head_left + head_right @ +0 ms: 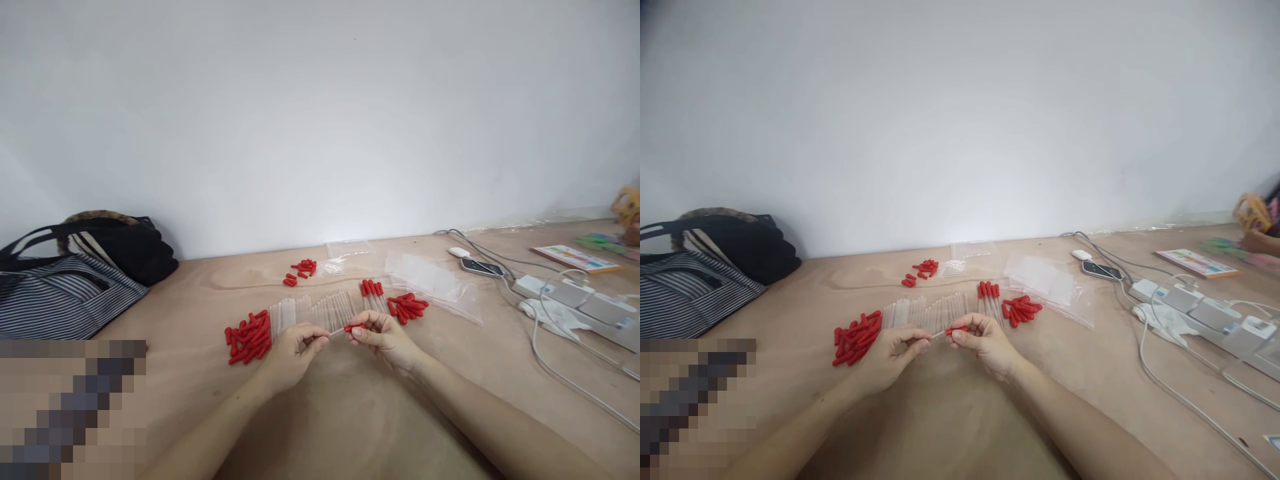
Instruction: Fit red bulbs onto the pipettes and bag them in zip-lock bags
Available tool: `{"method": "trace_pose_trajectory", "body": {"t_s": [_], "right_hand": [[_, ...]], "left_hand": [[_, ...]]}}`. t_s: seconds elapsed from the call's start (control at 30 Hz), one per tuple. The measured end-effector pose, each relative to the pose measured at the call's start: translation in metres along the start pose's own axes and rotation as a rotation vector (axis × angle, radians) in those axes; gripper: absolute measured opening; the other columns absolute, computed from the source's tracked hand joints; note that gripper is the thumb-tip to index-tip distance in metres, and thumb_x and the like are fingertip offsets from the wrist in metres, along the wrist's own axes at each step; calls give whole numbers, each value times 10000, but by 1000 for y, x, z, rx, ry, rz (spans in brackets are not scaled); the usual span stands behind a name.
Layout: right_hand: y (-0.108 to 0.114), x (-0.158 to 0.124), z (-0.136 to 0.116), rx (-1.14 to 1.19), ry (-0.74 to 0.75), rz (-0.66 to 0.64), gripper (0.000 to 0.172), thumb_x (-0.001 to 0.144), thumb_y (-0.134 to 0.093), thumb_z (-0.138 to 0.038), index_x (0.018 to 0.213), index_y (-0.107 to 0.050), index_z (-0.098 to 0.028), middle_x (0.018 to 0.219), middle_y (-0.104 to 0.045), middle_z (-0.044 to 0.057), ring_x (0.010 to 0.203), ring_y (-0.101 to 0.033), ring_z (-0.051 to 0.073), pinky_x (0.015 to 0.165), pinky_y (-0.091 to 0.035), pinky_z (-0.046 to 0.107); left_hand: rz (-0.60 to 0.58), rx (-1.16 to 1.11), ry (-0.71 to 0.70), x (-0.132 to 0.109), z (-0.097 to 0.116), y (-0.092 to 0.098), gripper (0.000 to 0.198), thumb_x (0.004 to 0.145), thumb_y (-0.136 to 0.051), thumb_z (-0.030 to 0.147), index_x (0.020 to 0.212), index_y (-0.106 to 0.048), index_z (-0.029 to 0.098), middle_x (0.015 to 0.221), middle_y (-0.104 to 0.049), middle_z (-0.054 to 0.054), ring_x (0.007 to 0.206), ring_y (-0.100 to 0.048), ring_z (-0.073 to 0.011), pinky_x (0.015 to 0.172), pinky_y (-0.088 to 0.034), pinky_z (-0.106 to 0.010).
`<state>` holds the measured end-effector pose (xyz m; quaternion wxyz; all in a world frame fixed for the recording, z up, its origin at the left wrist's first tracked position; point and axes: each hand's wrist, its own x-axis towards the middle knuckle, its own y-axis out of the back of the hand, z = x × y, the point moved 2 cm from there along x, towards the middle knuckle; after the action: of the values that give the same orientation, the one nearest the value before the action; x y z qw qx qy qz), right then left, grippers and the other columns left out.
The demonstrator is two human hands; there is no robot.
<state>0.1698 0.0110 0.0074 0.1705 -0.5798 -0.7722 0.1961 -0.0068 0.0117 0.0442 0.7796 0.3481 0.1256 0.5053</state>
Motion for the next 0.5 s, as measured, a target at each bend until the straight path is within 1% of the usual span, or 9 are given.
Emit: {"method": "trace_pose_trajectory", "body": {"t_s": [0.1,0.3,0.4,0.5], "right_hand": [[0,-1,1,2,-3,2,175,553,-742,-195,699,-649,-165,646,-676,4,617,-622,105,602,-486,216],[0,-1,7,12,27,-12,176,550,-744,-205,691,-648,-163,649,-681,8,602,-625,107,594,-501,222],[1,-1,7,-14,49,-1,167,556,-741,-205,688,-648,-161,651,-683,9,601,-627,108,591,-506,221],[0,-2,5,-84,95,-20,152,572,-730,-208,688,-650,-153,639,-682,11,585,-621,102,580,-505,215]], "left_hand": [[3,56,-61,-1,0,0,247,802,-433,304,814,-655,198,698,-596,-14,621,-524,-136,580,-399,-235],[22,130,-140,-4,2,-1,249,820,-421,273,799,-656,196,670,-583,-16,586,-510,-123,551,-384,-225],[52,195,-198,-4,4,-1,237,818,-429,255,800,-658,198,648,-582,-10,582,-508,-119,575,-388,-231],[96,265,-258,-5,6,0,224,814,-435,232,809,-657,205,616,-577,4,583,-512,-116,625,-387,-250]]}}
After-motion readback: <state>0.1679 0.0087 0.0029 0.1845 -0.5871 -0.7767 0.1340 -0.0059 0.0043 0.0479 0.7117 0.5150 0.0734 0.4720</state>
